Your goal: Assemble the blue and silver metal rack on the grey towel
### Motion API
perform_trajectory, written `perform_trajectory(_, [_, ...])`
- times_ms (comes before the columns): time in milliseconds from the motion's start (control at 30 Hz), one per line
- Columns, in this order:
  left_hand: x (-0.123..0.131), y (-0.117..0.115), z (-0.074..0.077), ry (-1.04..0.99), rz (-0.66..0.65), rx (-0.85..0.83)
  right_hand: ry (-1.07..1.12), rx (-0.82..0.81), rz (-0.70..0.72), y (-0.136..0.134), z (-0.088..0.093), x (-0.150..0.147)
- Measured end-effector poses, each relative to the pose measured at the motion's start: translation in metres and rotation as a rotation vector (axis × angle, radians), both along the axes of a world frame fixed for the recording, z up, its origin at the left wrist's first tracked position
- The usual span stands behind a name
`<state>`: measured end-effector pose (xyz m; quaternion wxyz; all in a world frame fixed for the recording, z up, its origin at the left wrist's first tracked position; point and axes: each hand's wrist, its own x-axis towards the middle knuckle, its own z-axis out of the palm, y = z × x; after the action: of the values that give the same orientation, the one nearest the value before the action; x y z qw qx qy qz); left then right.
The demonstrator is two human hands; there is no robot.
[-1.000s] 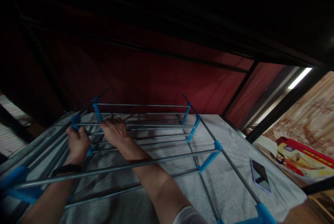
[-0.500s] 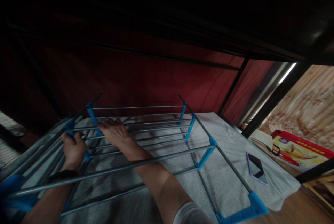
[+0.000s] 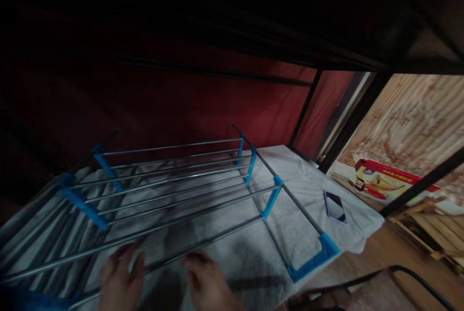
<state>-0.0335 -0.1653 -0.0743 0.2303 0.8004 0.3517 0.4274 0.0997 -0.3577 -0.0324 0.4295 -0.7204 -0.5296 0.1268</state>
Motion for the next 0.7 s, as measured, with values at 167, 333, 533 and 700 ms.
perform_trajectory(167, [0.01,-0.082,0.035,0.091,-0.571,-0.07,0.251,-0.224,0.291,-0.1,0.108,0.016])
perform_trajectory(333, [0.052,-0.098,0.154,0.002,-0.621,0.062,-0.069,-0.071,-0.169,-0.157,0.204,0.105])
perform_trajectory(533, [0.165,-0.058,0.242,0.17,-0.656,0.273,0.064,0.169,-0.481,-0.114,0.197,0.27])
perform_trajectory(700, [0.255,-0.042,0.236,0.508,-0.623,0.241,0.079,0.01,-0.489,-0.046,0.152,0.328])
